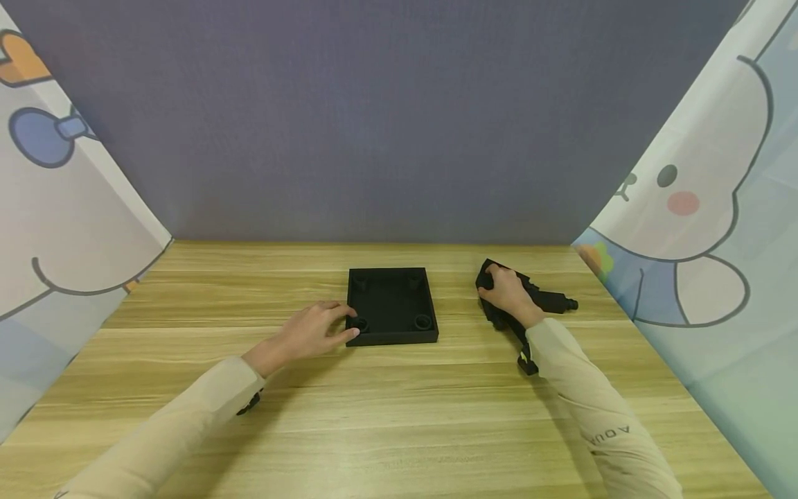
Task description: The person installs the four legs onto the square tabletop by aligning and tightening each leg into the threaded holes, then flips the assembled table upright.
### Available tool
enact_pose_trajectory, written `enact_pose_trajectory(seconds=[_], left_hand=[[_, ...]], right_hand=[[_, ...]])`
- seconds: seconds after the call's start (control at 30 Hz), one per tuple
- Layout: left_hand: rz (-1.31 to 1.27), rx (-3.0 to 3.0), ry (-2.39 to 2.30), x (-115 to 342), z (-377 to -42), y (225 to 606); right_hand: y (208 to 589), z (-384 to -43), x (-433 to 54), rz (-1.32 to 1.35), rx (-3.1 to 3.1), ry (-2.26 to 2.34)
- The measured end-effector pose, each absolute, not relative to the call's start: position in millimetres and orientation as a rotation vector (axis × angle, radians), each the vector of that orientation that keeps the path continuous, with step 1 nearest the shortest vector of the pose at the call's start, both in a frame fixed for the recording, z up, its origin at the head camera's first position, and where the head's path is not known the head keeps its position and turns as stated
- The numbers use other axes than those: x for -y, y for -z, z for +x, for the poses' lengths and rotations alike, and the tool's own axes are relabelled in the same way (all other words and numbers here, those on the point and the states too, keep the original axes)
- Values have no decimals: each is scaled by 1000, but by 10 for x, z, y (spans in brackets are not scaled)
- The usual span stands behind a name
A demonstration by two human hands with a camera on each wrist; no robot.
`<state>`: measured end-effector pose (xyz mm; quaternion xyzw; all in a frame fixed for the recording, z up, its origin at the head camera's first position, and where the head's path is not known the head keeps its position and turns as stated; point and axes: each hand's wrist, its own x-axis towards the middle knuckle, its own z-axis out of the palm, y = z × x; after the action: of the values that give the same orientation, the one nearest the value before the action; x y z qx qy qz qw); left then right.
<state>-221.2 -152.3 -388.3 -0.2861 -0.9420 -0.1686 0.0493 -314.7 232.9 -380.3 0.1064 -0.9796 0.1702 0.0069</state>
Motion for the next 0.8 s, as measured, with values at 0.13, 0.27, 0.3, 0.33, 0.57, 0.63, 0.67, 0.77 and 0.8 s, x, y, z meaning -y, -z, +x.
enact_pose_trajectory(seconds=[0.13, 0.27, 0.3, 0.33, 0.57, 0.63, 0.67, 0.77, 0.8], left_hand=[[-871, 2876, 528, 1529, -2220, 3882], [-885, 2868, 527, 1532, -2230, 3881], [-884, 2870, 524, 1532, -2230, 3879], [-884, 2872, 523, 1529, -2230, 3875], [-884, 2878, 535, 1526, -2232, 3868], [-880, 2884, 539, 1530, -2238, 3874], [-880, 2886, 539, 1531, -2241, 3878], [-879, 2892, 544, 1533, -2247, 3882], [-878, 2895, 546, 1533, -2250, 3883]], right_hand=[[3799, -3147, -2324, 334, 3050, -542], [3791, -3142, -2326, 333, 3049, -565], [3790, -3141, -2326, 332, 3051, -573], [3791, -3140, -2327, 330, 3051, -579], [3750, -3114, -2327, 311, 3046, -620], [3739, -3117, -2329, 303, 3046, -633], [3735, -3121, -2331, 299, 3046, -639], [3732, -3133, -2339, 288, 3040, -647], [3732, -3136, -2341, 288, 3036, -652]])
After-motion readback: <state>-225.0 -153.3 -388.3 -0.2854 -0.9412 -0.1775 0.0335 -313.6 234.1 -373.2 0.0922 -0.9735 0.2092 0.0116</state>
